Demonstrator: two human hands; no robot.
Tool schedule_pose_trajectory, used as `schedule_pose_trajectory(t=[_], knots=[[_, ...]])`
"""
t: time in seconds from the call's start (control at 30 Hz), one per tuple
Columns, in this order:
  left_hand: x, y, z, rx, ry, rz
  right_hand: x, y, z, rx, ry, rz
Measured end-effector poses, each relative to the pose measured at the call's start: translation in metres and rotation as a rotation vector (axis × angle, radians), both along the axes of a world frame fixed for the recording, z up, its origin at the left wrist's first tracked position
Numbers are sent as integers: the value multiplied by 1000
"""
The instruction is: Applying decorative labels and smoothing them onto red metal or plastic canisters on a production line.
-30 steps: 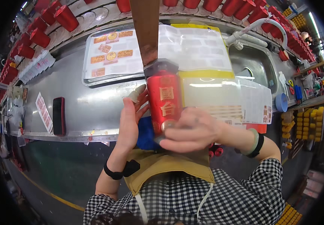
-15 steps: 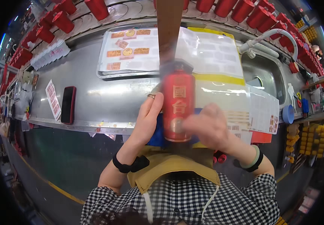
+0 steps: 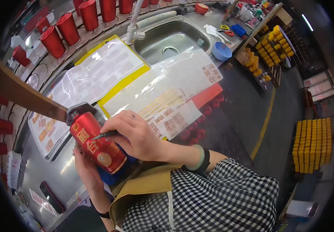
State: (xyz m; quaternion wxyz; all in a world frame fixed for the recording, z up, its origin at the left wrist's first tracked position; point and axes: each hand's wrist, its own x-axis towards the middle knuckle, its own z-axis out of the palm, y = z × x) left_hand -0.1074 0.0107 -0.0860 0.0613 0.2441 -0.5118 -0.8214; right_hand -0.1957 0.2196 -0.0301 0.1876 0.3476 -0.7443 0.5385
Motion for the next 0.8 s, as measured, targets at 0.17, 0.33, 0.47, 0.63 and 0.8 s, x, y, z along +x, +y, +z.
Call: schedule_pose_trajectory(t=[0.17,0.33,0.47,0.63,0.8], knots=[[3,1,-3,16,67,-29,19,16,-11,-35,-187,5],[4,1,1,42,5,-5,24,20,-16,-54,-264,5],[4,-3,-4,38,38,-12,25,22,-16,-87,-294,1],[4,-4,-2,27,22,-19,23,21,-17,-103,-302,24],[3,-5,-3,70,38,-2,-2,11,-2,-16,-162,112]])
